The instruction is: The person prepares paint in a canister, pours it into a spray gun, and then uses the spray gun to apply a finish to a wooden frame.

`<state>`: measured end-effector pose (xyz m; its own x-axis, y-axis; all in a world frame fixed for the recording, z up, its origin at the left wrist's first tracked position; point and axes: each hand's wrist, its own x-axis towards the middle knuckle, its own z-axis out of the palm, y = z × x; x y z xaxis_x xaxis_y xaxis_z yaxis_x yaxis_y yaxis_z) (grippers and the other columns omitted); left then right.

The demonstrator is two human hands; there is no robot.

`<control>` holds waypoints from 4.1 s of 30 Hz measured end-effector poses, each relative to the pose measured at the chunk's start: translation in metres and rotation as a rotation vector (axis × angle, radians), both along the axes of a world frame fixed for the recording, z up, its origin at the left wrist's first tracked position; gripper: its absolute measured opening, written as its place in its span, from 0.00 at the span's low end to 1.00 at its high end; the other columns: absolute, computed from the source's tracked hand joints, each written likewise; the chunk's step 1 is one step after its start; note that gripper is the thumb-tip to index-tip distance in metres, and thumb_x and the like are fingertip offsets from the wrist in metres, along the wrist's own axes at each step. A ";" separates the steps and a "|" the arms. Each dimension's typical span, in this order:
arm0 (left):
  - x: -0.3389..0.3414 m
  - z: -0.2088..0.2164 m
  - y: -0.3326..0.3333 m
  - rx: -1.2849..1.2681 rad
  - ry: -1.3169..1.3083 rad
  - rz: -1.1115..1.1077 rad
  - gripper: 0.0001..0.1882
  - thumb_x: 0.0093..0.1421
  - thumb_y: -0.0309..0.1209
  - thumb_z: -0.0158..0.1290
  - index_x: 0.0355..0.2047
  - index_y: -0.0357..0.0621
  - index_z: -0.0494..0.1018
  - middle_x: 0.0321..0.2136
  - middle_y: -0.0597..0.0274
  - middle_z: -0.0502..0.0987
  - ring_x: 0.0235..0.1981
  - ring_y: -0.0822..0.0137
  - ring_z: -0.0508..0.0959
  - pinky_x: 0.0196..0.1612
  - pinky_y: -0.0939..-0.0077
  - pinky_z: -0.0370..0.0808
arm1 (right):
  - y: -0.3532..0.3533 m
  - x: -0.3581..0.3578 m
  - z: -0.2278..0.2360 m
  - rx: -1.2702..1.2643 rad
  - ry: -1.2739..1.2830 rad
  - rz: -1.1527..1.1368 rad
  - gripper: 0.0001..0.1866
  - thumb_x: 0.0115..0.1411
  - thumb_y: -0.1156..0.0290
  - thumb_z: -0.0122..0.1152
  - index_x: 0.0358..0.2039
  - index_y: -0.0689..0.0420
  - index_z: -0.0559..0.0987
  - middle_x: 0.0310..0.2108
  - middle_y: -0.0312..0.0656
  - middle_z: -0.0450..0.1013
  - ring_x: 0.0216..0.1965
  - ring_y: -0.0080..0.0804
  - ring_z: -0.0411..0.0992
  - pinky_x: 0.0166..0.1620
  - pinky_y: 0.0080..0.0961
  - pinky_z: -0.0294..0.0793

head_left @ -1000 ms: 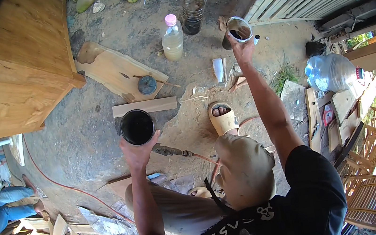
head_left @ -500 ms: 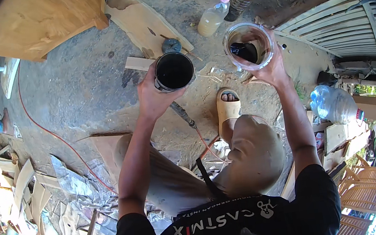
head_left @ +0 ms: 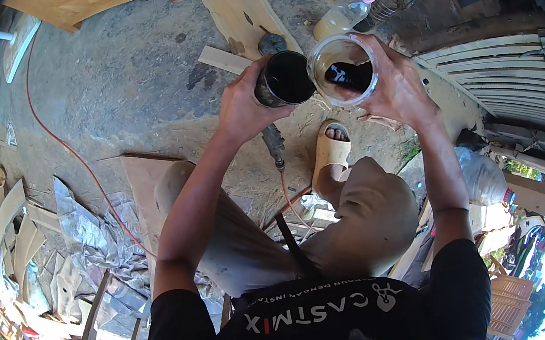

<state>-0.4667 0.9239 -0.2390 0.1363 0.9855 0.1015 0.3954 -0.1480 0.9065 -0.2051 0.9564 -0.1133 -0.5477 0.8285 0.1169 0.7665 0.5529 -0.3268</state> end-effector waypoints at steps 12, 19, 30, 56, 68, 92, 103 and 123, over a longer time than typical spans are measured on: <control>0.009 -0.004 -0.003 0.059 0.005 -0.041 0.47 0.39 0.38 0.77 0.61 0.40 0.71 0.46 0.50 0.84 0.49 0.55 0.85 0.54 0.63 0.81 | -0.001 -0.011 0.021 -0.009 -0.162 0.102 0.42 0.45 0.67 0.79 0.61 0.54 0.70 0.49 0.49 0.76 0.44 0.54 0.79 0.46 0.43 0.80; 0.009 -0.007 -0.002 0.064 -0.006 -0.056 0.48 0.39 0.37 0.77 0.61 0.41 0.70 0.47 0.50 0.84 0.49 0.55 0.85 0.55 0.63 0.81 | 0.000 -0.014 0.029 -0.008 -0.217 0.116 0.42 0.45 0.68 0.80 0.61 0.54 0.70 0.48 0.48 0.76 0.45 0.54 0.78 0.46 0.44 0.80; 0.006 -0.006 0.001 0.019 -0.071 -0.084 0.48 0.39 0.36 0.77 0.61 0.41 0.70 0.48 0.50 0.84 0.51 0.56 0.84 0.56 0.62 0.80 | 0.002 -0.018 0.033 0.014 -0.237 0.125 0.41 0.45 0.68 0.79 0.60 0.54 0.71 0.45 0.47 0.76 0.44 0.52 0.78 0.46 0.44 0.79; 0.002 -0.017 0.006 -0.005 -0.127 -0.092 0.49 0.40 0.38 0.77 0.62 0.37 0.70 0.48 0.50 0.84 0.50 0.57 0.85 0.56 0.64 0.80 | 0.002 -0.025 0.035 0.068 -0.290 0.146 0.47 0.40 0.68 0.82 0.62 0.54 0.69 0.42 0.44 0.71 0.44 0.48 0.76 0.47 0.41 0.77; 0.002 -0.020 0.010 -0.081 -0.134 -0.109 0.47 0.39 0.36 0.77 0.61 0.38 0.70 0.48 0.51 0.84 0.51 0.60 0.84 0.57 0.66 0.79 | 0.000 -0.003 -0.025 -0.144 0.153 -0.067 0.44 0.46 0.63 0.83 0.62 0.55 0.69 0.49 0.49 0.79 0.51 0.47 0.79 0.54 0.38 0.79; -0.056 -0.068 0.057 -0.099 -0.129 0.008 0.22 0.52 0.20 0.71 0.48 0.35 0.79 0.38 0.61 0.85 0.37 0.73 0.83 0.43 0.75 0.82 | 0.079 0.202 -0.223 0.288 0.929 -0.994 0.45 0.47 0.63 0.85 0.62 0.63 0.69 0.56 0.52 0.76 0.58 0.40 0.75 0.61 0.34 0.74; -0.077 -0.083 0.077 -0.232 -0.091 0.020 0.23 0.50 0.26 0.74 0.47 0.39 0.81 0.40 0.62 0.86 0.40 0.75 0.83 0.48 0.75 0.80 | 0.107 0.224 -0.276 0.259 0.972 -1.003 0.46 0.44 0.57 0.86 0.60 0.62 0.72 0.53 0.44 0.78 0.54 0.37 0.75 0.61 0.33 0.71; -0.085 -0.106 0.093 -0.151 0.043 0.041 0.23 0.51 0.28 0.74 0.47 0.39 0.81 0.39 0.63 0.86 0.41 0.76 0.83 0.48 0.76 0.80 | 0.007 -0.040 -0.278 0.125 0.188 -0.092 0.27 0.55 0.57 0.74 0.51 0.54 0.77 0.48 0.46 0.73 0.50 0.47 0.74 0.49 0.47 0.77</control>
<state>-0.5520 1.0173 -0.3454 0.0970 0.9939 -0.0534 0.4371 0.0056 0.8994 -0.2446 0.9630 -0.3909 -0.4298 0.8463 0.3148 0.7475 0.5290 -0.4016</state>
